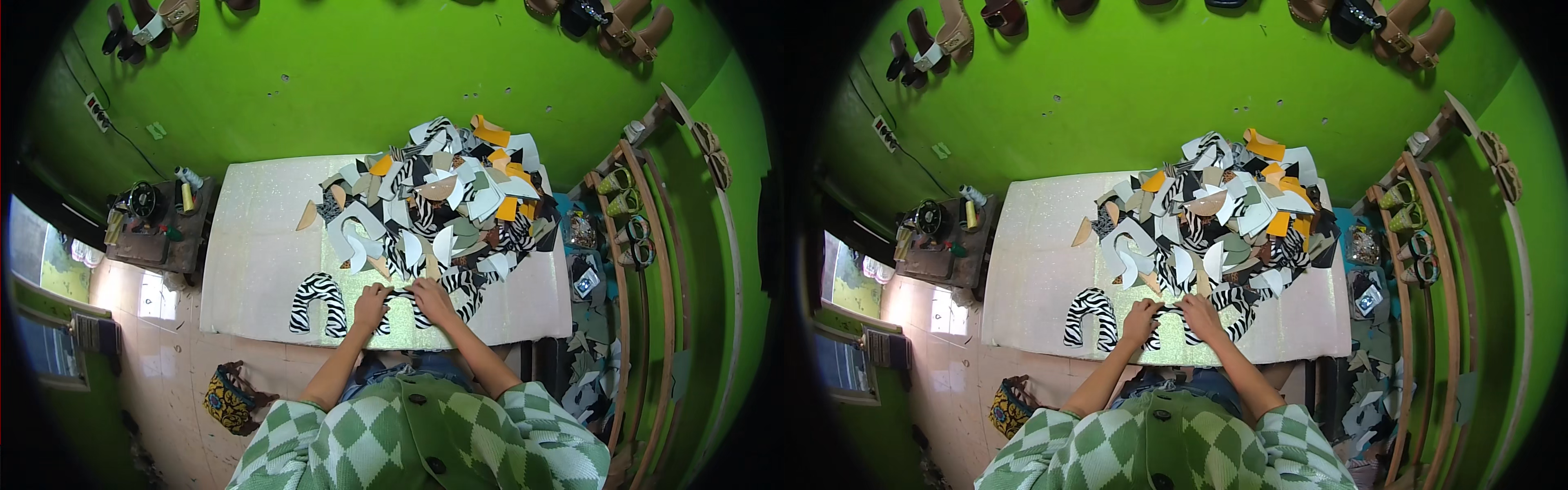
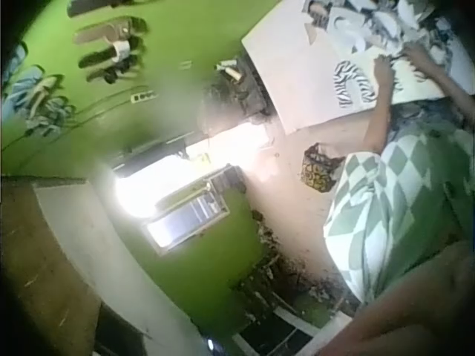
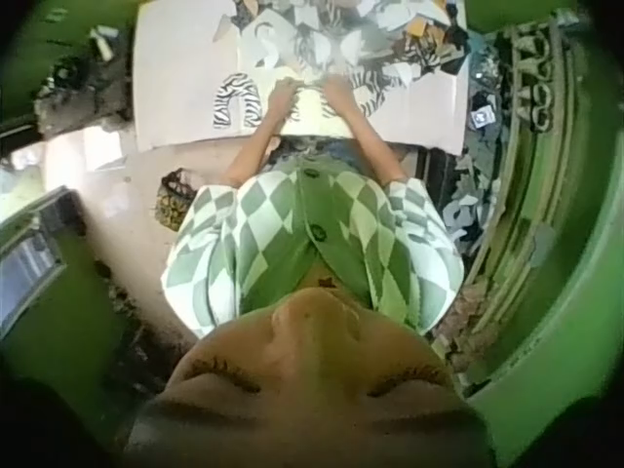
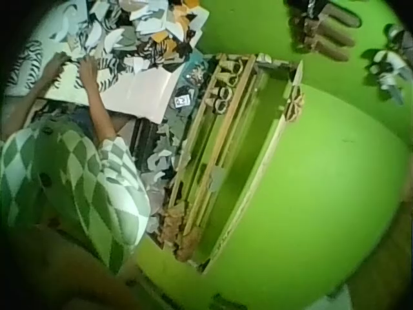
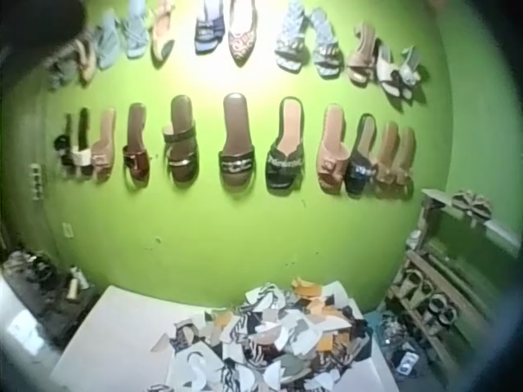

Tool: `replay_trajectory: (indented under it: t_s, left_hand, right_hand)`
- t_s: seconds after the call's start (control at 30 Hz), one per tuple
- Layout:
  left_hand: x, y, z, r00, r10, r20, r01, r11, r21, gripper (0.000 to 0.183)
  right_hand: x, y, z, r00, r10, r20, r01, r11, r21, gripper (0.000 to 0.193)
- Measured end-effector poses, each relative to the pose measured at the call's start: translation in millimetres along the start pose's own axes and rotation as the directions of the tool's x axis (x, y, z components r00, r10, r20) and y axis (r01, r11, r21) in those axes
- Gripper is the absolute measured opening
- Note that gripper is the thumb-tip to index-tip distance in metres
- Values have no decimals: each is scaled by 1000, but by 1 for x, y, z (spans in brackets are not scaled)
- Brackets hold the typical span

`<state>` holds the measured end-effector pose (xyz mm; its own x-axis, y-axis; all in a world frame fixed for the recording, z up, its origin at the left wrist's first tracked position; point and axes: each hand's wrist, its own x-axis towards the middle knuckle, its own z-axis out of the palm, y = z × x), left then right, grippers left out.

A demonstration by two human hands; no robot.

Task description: Sorting and arranging zebra-patterned shoe material components on a table.

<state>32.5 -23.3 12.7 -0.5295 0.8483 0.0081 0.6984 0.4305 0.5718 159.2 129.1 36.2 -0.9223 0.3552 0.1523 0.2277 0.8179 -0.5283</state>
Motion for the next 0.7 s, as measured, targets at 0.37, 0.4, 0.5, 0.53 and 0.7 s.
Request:
replay_trajectory:
  t_s: [0.37,0.4,0.5,0.53,0.7]
  left_hand:
    - [-5,-8,-5,994,102,32,-104,991,81,43]
    - [-3,-8,-5,993,112,31,-113,992,50,42]
    - [5,-8,-5,997,57,47,-60,996,67,41]
    - [9,-8,-4,999,28,32,-30,998,64,40]
    - [52,-3,6,994,-34,-106,40,998,54,38]
  right_hand:
    - [6,17,33,989,47,141,-28,990,-138,26]
    - [14,17,35,999,34,40,-29,992,-126,26]
    - [32,12,37,998,44,-45,-50,988,-145,27]
    - [37,9,35,996,87,24,-80,975,-206,36]
    - [55,-3,30,977,211,-14,-205,934,-293,49]
